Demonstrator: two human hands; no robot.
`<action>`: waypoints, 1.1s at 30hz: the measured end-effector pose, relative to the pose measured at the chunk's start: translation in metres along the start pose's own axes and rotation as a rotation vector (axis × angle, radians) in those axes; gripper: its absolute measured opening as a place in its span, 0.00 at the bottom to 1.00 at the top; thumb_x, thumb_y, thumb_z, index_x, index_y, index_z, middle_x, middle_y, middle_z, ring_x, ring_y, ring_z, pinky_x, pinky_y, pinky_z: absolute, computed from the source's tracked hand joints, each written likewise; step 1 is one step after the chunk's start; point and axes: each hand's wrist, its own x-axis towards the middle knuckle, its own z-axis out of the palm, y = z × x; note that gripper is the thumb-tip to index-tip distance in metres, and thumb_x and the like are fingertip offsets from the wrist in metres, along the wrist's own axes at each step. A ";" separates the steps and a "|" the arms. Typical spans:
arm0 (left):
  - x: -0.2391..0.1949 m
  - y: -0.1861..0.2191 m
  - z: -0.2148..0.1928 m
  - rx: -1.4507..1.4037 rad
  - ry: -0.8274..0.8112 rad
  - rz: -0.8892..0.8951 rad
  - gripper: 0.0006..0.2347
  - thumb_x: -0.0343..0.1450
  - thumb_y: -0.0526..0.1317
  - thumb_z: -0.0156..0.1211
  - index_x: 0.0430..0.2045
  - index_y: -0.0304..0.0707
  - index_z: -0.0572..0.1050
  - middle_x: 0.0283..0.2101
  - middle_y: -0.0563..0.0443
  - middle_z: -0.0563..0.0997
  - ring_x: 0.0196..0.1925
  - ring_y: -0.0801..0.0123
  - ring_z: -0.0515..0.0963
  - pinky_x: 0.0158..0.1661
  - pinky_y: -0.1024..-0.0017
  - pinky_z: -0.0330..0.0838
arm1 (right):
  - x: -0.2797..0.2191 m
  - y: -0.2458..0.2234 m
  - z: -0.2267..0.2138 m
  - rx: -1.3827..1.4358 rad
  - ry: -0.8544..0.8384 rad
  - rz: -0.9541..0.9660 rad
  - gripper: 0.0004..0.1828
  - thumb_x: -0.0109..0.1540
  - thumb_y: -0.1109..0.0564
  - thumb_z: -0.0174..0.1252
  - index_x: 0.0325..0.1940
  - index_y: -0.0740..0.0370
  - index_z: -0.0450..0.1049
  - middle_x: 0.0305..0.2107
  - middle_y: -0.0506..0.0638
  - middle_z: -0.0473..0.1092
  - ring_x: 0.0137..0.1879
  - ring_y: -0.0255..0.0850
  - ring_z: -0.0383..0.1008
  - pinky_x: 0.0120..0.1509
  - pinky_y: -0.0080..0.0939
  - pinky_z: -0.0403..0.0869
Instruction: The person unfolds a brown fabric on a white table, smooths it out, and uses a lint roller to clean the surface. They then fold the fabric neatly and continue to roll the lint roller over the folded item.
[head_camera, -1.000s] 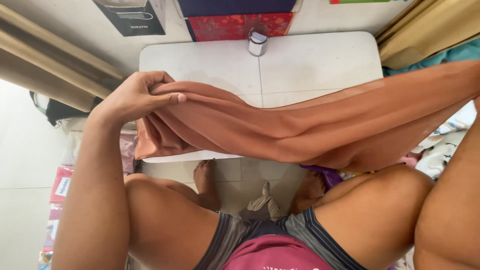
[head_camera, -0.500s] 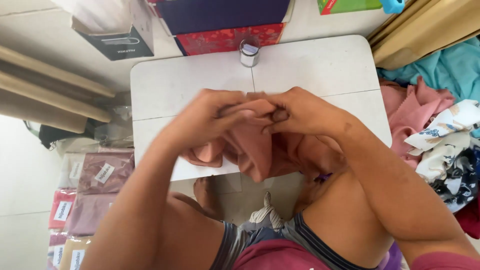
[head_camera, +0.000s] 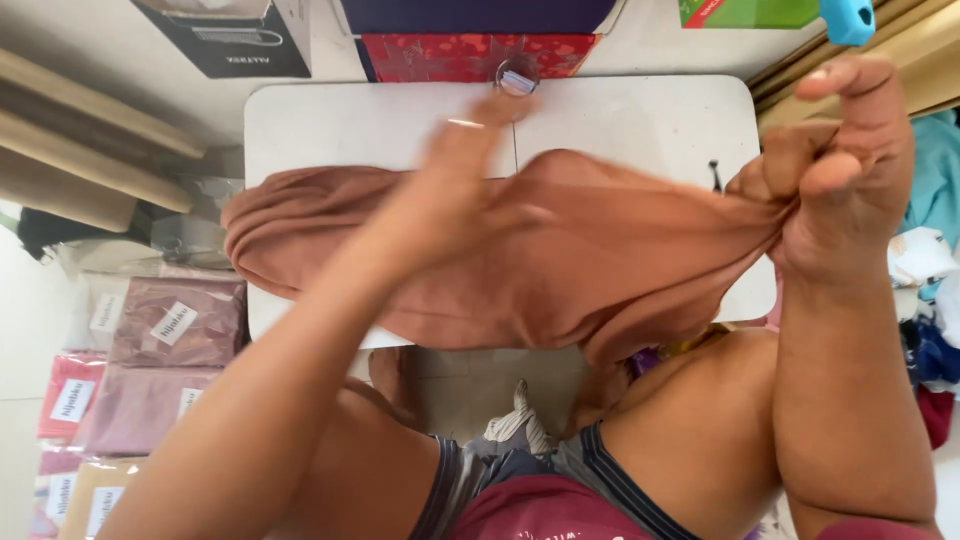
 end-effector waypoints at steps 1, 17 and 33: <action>0.004 0.004 0.023 -0.007 0.010 -0.006 0.38 0.65 0.46 0.79 0.67 0.40 0.60 0.70 0.38 0.65 0.69 0.43 0.69 0.67 0.51 0.63 | -0.002 0.001 0.004 -0.006 -0.011 0.006 0.31 0.66 0.30 0.58 0.60 0.48 0.56 0.17 0.35 0.45 0.22 0.26 0.34 0.29 0.29 0.42; 0.019 0.018 0.017 -0.314 -0.221 -0.292 0.13 0.62 0.34 0.75 0.14 0.33 0.72 0.15 0.56 0.69 0.19 0.72 0.63 0.25 0.73 0.69 | -0.010 0.004 -0.027 -0.185 0.077 0.375 0.28 0.64 0.55 0.58 0.63 0.52 0.51 0.24 0.38 0.57 0.27 0.23 0.50 0.29 0.21 0.51; -0.012 0.053 -0.003 -0.366 -0.088 -0.234 0.06 0.62 0.35 0.70 0.29 0.35 0.84 0.23 0.55 0.82 0.22 0.76 0.73 0.27 0.77 0.72 | -0.023 0.011 -0.015 -0.415 -0.028 0.388 0.21 0.65 0.68 0.59 0.63 0.66 0.70 0.37 0.50 0.75 0.42 0.31 0.74 0.45 0.24 0.67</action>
